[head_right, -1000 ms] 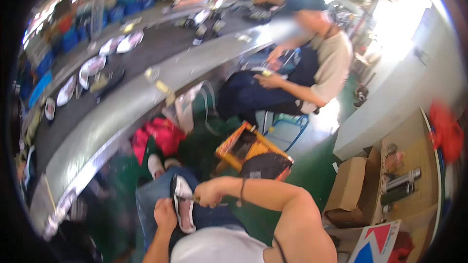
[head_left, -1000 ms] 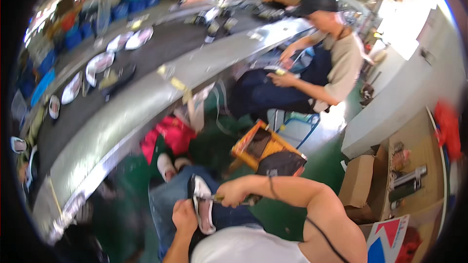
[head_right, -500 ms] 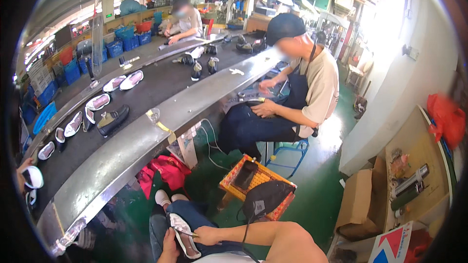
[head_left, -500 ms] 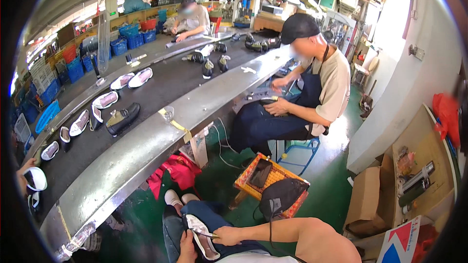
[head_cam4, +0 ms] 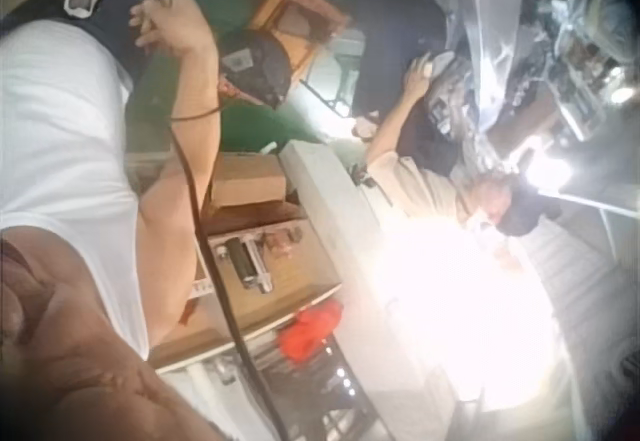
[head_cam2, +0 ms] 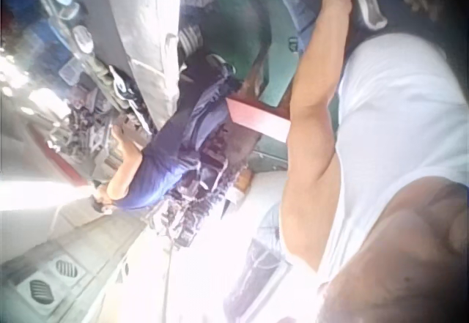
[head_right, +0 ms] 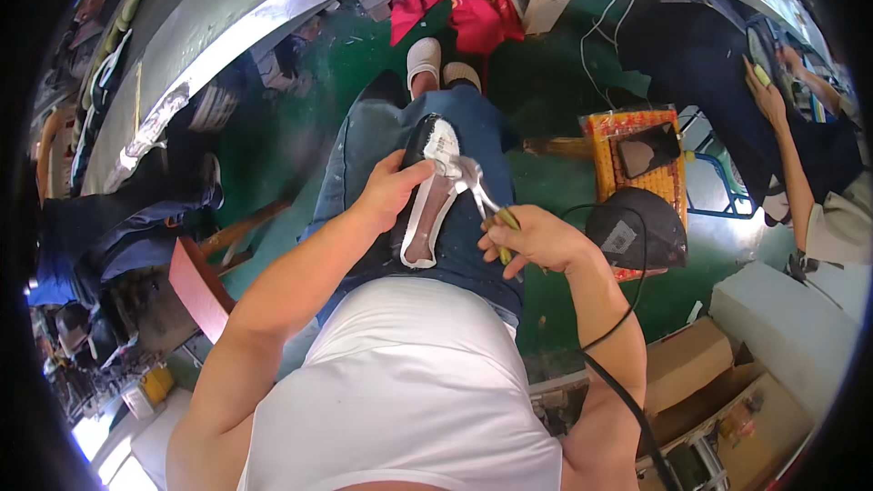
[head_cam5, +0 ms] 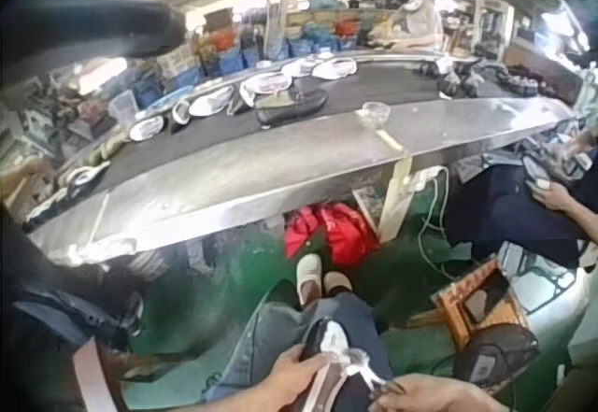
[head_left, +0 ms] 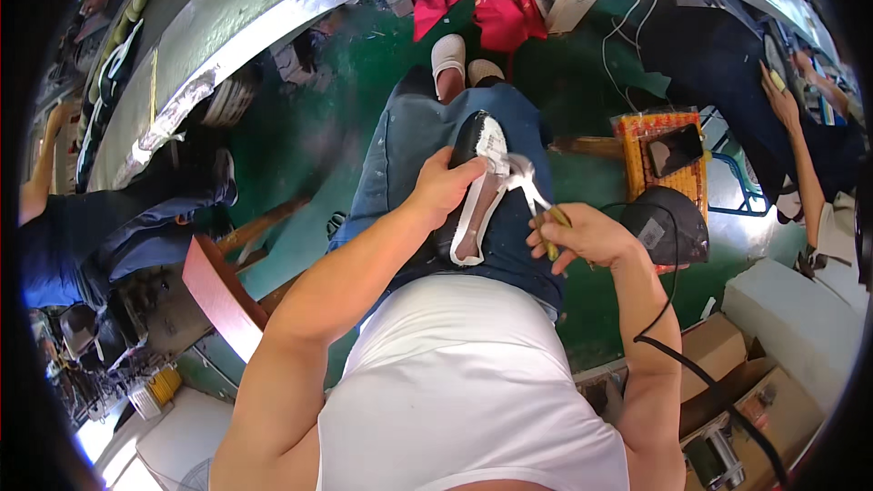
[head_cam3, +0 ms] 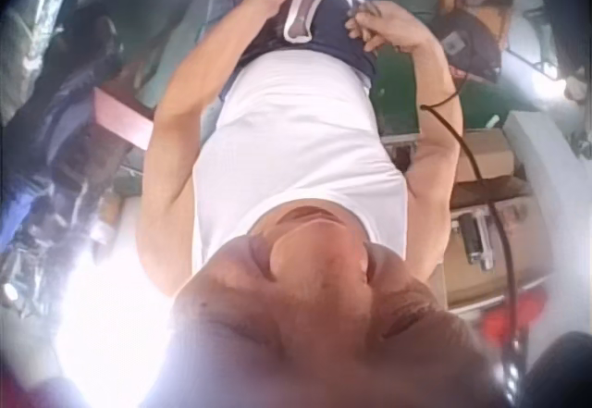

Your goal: Trimming excess material from the soles and edges of shoes using a handheld cutting tool.

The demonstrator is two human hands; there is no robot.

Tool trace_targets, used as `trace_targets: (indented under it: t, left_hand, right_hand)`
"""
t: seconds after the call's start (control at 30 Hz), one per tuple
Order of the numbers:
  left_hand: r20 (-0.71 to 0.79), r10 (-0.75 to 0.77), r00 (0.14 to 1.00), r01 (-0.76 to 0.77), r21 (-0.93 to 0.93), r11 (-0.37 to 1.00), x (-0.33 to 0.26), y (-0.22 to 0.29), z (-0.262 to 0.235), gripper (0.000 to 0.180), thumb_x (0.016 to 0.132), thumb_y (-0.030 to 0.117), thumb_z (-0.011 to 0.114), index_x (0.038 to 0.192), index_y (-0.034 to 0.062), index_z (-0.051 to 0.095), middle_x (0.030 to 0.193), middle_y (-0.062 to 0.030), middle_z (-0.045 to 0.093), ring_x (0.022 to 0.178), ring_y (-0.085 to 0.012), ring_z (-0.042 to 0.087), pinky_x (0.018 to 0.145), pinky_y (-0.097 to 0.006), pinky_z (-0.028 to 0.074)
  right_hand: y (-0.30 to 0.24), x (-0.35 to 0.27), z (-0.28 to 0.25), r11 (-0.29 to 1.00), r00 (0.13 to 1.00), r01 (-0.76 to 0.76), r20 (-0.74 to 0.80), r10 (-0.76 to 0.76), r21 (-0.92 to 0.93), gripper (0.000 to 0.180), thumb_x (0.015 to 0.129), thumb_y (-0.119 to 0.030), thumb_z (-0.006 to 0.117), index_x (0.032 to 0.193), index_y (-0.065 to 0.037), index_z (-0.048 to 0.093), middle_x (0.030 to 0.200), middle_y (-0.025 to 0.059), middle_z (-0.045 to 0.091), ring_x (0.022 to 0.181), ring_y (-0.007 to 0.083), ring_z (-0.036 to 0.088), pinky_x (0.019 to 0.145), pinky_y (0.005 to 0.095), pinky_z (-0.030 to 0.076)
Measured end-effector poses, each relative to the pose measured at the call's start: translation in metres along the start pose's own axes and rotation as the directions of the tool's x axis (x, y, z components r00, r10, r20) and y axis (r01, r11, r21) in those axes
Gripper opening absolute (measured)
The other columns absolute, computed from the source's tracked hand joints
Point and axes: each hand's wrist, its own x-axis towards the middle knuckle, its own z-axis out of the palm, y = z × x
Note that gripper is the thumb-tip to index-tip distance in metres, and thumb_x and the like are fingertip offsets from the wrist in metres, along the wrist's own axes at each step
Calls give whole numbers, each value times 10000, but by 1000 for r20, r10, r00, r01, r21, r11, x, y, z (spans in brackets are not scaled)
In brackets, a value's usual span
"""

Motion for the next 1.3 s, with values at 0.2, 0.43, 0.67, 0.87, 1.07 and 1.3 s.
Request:
trace_targets:
  t: [0.2, 0.43, 0.67, 0.87, 1.07, 1.3]
  left_hand:
    - [-88, 28, 996, -11, 192, 981, -7, -3, 3, 518, 796, 258, 728, 1174, -63, 578, 1053, -161, 664, 954, -228, 651, 832, -329, 516]
    - [-33, -55, 998, 61, 237, 970, -1, -7, -2, 552, 781, 272, 733, 1182, -62, 553, 1061, -166, 658, 944, -229, 653, 827, -341, 522]
    - [-15, -151, 988, 150, 235, 960, -7, 8, 6, 519, 805, 214, 752, 1209, -30, 537, 1099, -127, 651, 998, -220, 645, 879, -344, 515]
    - [13, -238, 971, 235, 126, 964, 1, 8, -11, 524, 818, 196, 756, 1246, -1, 526, 1143, -117, 643, 1038, -229, 638, 919, -363, 506]
    - [155, -266, 951, 258, 70, 964, 1, 13, -8, 557, 816, 202, 769, 1266, 10, 504, 1167, -119, 631, 1066, -231, 629, 937, -386, 501]
    - [260, 72, 963, -119, 171, 978, -25, -10, -6, 814, 876, 192, 712, 1484, -16, 212, 1406, -171, 449, 1260, -240, 482, 1068, -351, 386]
  right_hand:
    - [-26, 35, 27, 810, 829, 392, -214, -517, -436, 409, 1037, -350, 409, 966, 15, 579, 755, 75, 631, 639, 157, 603, 566, 320, 474]
    - [-40, 28, 18, 753, 865, 292, -174, -472, -590, 467, 1008, -397, 433, 960, 39, 593, 869, 287, 639, 871, 464, 610, 772, 519, 460]
    - [-22, 37, 10, 541, 834, 195, -152, -530, -818, 407, 997, -356, 478, 904, 27, 582, 800, 235, 650, 785, 422, 626, 718, 483, 479]
    - [-17, -3, 7, 848, 969, 24, -195, -149, -529, 340, 981, -315, 537, 893, 9, 592, 728, 58, 636, 613, 129, 621, 585, 309, 504]
    - [6, -11, 36, 572, 916, 235, -17, -401, -786, 354, 981, -323, 515, 943, 20, 594, 872, 250, 649, 882, 443, 616, 772, 490, 475]
    - [32, -17, 25, 693, 961, 89, -122, -250, -716, 361, 1000, -301, 473, 896, 20, 602, 772, 185, 650, 736, 340, 648, 722, 410, 505]
